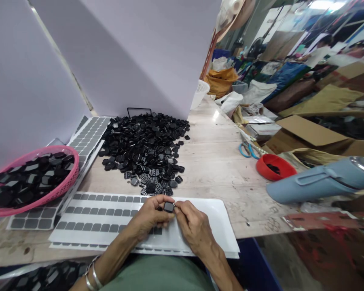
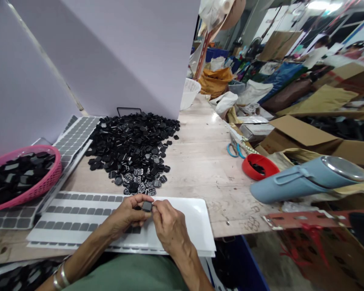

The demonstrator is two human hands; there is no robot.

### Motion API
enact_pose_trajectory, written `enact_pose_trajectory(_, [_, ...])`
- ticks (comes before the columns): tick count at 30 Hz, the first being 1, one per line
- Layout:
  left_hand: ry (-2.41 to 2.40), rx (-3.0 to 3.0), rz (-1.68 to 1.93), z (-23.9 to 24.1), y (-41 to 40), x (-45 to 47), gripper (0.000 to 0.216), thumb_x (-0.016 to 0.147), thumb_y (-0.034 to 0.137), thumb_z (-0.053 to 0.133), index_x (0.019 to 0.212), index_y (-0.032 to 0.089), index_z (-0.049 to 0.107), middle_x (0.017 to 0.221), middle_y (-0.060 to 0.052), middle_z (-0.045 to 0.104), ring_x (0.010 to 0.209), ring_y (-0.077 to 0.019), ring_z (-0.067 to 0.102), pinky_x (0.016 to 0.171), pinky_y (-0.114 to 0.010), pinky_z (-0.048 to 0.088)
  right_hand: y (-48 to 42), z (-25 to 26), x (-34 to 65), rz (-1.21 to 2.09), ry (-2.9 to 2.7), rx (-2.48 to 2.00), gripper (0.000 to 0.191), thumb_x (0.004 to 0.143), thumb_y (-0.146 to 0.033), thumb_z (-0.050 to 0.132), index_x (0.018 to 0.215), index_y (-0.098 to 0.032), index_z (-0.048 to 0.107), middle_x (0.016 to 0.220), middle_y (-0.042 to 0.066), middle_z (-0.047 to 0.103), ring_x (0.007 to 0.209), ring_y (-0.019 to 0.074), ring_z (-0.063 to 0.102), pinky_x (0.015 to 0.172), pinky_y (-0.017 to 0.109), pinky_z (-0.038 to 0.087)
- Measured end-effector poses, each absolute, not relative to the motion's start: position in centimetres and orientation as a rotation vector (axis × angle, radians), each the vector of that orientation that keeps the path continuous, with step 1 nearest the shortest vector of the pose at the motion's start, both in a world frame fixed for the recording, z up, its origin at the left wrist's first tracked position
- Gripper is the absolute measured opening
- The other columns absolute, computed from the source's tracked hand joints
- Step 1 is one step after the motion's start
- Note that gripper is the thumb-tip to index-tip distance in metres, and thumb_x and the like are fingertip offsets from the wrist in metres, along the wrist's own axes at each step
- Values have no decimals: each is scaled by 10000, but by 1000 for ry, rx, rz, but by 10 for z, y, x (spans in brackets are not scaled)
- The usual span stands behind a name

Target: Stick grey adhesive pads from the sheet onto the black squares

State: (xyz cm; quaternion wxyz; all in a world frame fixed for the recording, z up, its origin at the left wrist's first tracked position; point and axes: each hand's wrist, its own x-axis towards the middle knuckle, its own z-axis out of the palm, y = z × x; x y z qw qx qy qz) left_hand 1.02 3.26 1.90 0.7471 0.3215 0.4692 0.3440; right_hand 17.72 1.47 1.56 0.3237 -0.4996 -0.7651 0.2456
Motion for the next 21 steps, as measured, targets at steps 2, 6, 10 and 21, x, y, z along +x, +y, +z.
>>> enact_pose_trajectory(2, [1028, 711, 757, 19, 32, 10, 428, 592, 185, 770, 986, 162, 607, 617, 77, 484, 433, -52, 506, 377, -151, 284, 14, 16, 176, 642, -2014, -1319, 214, 958, -216, 372, 939, -199, 585, 847, 40, 627, 763, 166, 612, 668, 257, 450])
enact_pose_trajectory(6, [997, 770, 746, 16, 29, 11, 357, 715, 336, 717, 986, 136, 599, 516, 53, 514, 387, -46, 426, 372, -153, 250, 14, 15, 172, 620, -2028, -1338, 226, 957, -215, 364, 939, -196, 589, 851, 40, 631, 773, 166, 617, 680, 256, 448])
enact_pose_trajectory(10, [1052, 859, 787, 16, 34, 4, 291, 799, 401, 620, 891, 125, 613, 480, 21, 541, 378, -55, 412, 377, -160, 249, 16, 12, 174, 573, -2104, -1416, 244, 958, -213, 355, 939, -198, 597, 832, 35, 630, 750, 169, 621, 658, 259, 443])
enact_pose_trajectory(21, [1188, 989, 754, 24, 46, -21, 290, 781, 408, 628, 889, 140, 605, 786, -44, 671, 417, -48, 479, 367, -166, 264, -1, 25, 177, 437, -2493, -1605, 127, 907, -128, 414, 860, -209, 499, 779, 6, 598, 575, 167, 578, 512, 310, 255])
